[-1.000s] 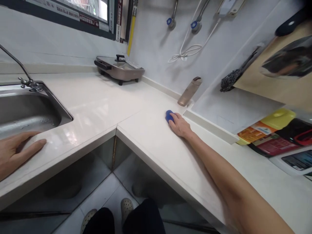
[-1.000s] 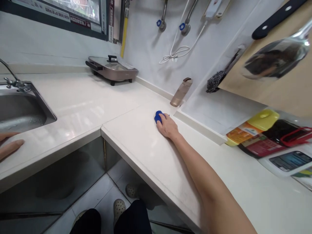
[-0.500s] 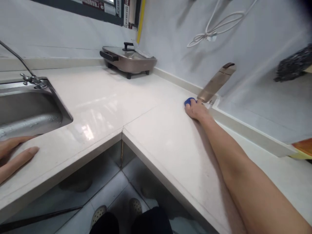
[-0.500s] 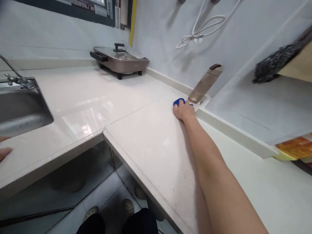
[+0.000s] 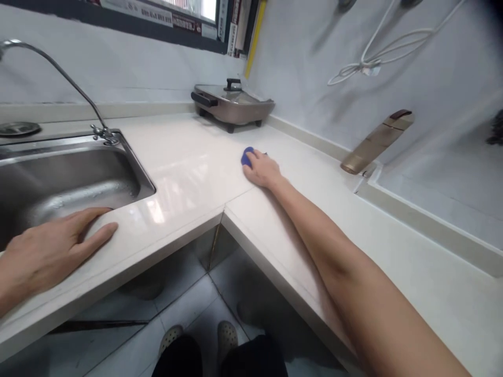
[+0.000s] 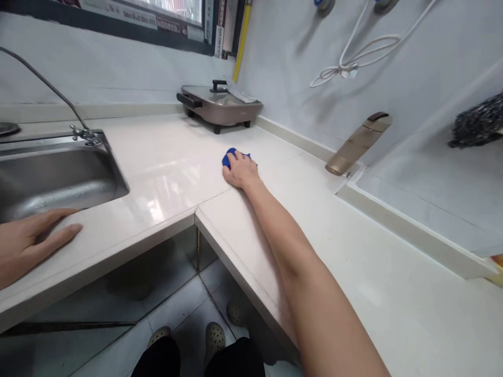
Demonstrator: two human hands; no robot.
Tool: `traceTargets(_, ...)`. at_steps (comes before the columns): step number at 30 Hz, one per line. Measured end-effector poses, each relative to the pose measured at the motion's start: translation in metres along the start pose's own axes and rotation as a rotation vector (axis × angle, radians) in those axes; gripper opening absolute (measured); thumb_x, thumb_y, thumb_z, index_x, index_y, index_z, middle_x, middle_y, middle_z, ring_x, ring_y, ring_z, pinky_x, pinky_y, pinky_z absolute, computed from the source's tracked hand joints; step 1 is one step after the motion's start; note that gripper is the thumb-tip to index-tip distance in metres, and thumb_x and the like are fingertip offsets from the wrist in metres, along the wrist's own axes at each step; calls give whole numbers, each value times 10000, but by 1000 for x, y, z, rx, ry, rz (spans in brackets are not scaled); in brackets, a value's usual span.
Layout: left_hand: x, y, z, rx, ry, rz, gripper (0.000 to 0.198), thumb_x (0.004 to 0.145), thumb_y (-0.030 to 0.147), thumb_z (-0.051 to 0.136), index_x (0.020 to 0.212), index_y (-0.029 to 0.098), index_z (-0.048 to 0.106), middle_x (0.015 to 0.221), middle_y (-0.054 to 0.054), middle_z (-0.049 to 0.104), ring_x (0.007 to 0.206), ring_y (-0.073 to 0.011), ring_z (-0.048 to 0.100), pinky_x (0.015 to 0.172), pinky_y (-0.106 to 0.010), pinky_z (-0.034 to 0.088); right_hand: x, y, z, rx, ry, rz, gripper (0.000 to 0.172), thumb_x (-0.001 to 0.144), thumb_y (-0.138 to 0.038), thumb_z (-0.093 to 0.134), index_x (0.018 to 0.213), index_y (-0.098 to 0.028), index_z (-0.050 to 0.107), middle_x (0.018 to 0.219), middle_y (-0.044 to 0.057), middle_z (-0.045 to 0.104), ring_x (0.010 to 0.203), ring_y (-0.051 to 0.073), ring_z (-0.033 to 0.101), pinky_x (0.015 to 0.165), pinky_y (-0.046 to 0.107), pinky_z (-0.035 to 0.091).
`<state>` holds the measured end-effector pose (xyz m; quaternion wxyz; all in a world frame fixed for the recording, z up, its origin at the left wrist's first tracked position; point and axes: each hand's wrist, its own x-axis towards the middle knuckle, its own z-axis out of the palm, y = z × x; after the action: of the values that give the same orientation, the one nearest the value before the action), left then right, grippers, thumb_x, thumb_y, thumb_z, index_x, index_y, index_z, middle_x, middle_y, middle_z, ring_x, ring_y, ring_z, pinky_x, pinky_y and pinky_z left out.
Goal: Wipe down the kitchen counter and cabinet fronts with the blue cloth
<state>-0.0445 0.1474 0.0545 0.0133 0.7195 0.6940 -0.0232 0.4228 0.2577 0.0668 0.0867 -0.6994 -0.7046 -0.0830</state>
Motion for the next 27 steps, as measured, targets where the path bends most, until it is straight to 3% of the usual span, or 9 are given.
traceTargets(4, -16, 25, -23, -52, -60, 21, 819, 922, 748, 88, 1516, 343, 481, 1473, -8, 605, 1258, -346, 605, 987, -502, 491, -17, -42, -4, 65, 12, -196, 623, 1018, -411, 464, 1596, -178, 460, 1688, 106, 375, 1490, 340, 412, 1238, 515, 362)
traceTargets(8, -22, 27, -30, -108, -43, 93, 740, 978, 668, 153, 1479, 262, 516, 1486, -58, 594, 1304, -368, 575, 1053, -529, 465, -52, -64, -10, 158, 52, -369, 536, 1041, -424, 458, 1518, -203, 561, 1657, 68, 438, 1498, 272, 426, 1253, 465, 351)
traceTargets(12, -26, 25, -31, -163, -27, 121, 717, 1013, 638, 200, 1489, 213, 528, 1476, -127, 594, 1318, -401, 561, 1080, -558, 440, -98, -71, -19, 260, 84, -446, 457, 1091, -390, 345, 1396, -229, 646, 1562, 43, 560, 1448, 215, 494, 1237, 433, 375)
traceTargets(21, -42, 24, -39, -183, -7, 170, 812, 1037, 660, 128, 1545, 135, 481, 1514, -215, 536, 1369, -424, 518, 1119, -550, 398, -210, -36, -41, 341, 155, -420, 398, 1065, -405, 388, 1285, -229, 668, 1461, 80, 639, 1367, 245, 575, 1187, 467, 438)
traceTargets(27, -34, 22, -33, -152, 7, 114, 739, 1027, 621, 203, 1521, 170, 518, 1540, -159, 537, 1384, -374, 523, 1136, -472, 405, -290, -3, -55, 345, 223, -427, 341, 1075, -417, 416, 1271, -256, 644, 1422, 82, 661, 1309, 268, 622, 1131, 511, 498)
